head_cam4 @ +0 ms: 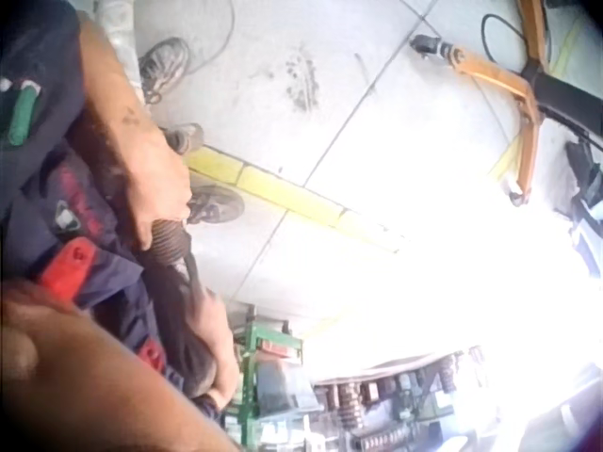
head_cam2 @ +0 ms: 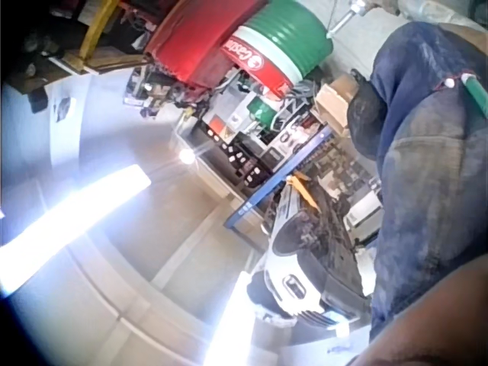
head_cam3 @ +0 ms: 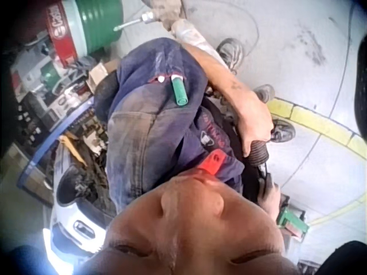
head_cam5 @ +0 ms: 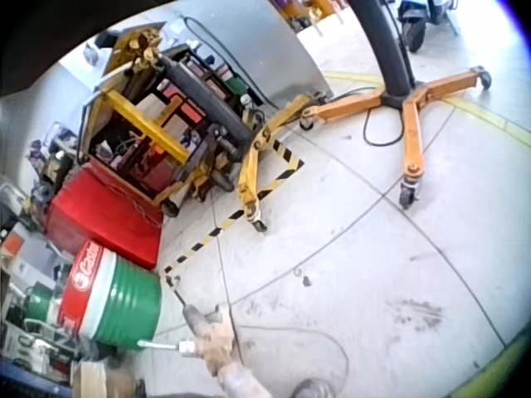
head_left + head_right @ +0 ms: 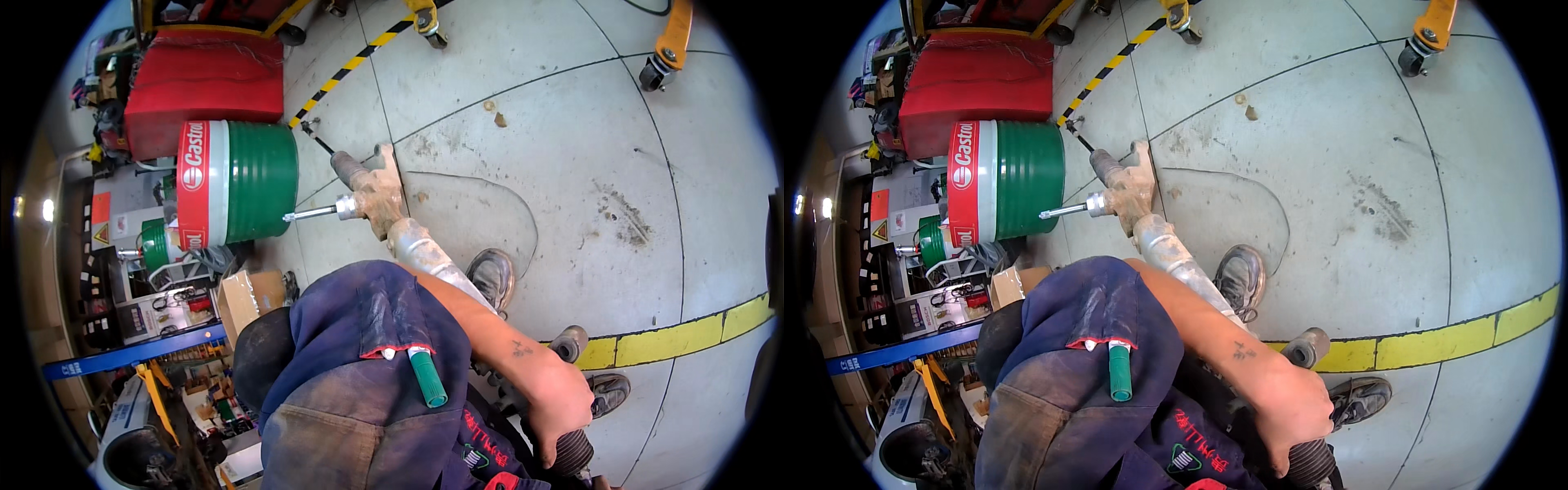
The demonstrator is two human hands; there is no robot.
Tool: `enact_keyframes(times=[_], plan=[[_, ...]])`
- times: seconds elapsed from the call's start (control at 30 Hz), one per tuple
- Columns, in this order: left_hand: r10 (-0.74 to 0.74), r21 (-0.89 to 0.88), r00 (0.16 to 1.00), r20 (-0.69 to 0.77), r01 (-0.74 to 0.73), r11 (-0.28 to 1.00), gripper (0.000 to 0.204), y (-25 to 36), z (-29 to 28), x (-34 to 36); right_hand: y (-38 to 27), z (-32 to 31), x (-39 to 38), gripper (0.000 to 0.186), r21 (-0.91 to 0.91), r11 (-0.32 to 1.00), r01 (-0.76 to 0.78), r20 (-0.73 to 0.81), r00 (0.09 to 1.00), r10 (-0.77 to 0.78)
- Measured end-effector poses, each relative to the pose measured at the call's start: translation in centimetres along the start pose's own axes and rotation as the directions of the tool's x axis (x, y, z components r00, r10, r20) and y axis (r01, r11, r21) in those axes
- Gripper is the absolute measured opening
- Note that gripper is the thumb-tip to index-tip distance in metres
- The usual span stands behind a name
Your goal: The person uses a socket wrench to loosen a bolt on a car steering rack assembly. After removing the bolt, the person inspects the assembly and repositions it on the workshop floor.
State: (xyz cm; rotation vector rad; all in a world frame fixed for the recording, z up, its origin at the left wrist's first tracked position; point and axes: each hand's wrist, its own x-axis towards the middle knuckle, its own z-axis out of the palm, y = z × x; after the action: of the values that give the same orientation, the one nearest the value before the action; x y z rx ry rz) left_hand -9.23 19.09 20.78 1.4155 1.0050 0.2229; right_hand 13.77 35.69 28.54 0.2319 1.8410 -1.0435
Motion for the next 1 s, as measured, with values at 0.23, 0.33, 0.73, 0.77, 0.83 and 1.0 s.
enact_keyframes(times=[0.23, 0.33, 0.73, 0.77, 0.83, 1.0], plan=[[0.026, -0.012, 1.000, 0.001, -0.026, 1.000, 0.069, 0.4, -0.5, -0.9, 0.0, -0.1, -1.7, 0.023, 0.078, 0.984, -0.160, 0.093, 0.984, 0.153], [0.014, -0.051, 1.000, 0.003, -0.014, 0.999, 0.071, -0.2, -0.4, -0.1, -0.6, -0.4, -1.5, 0.024, 0.106, 0.976, -0.190, 0.071, 0.980, 0.183], [-0.100, -0.074, 0.983, -0.155, 0.089, 0.993, 0.062, 0.4, 0.8, 1.3, 1.0, 0.6, 0.5, 0.038, 0.149, 0.984, -0.101, -0.051, 0.993, 0.109], [-0.074, -0.052, 0.983, -0.169, 0.066, 0.996, 0.061, 0.2, 0.6, 1.6, 0.8, 0.6, 0.6, 0.036, 0.156, 0.979, -0.131, -0.039, 0.990, 0.139], [-0.036, -0.032, 0.984, -0.177, 0.031, 0.999, 0.060, 0.1, 0.6, 2.3, 0.1, 0.0, 1.1, 0.033, 0.172, 0.968, -0.184, -0.010, 0.982, 0.189], [-0.043, -0.054, 0.983, -0.177, 0.034, 0.998, 0.057, 0.2, 1.3, 2.2, -1.4, -1.1, 1.8, 0.039, 0.036, 0.968, -0.247, 0.114, 0.964, 0.241]])
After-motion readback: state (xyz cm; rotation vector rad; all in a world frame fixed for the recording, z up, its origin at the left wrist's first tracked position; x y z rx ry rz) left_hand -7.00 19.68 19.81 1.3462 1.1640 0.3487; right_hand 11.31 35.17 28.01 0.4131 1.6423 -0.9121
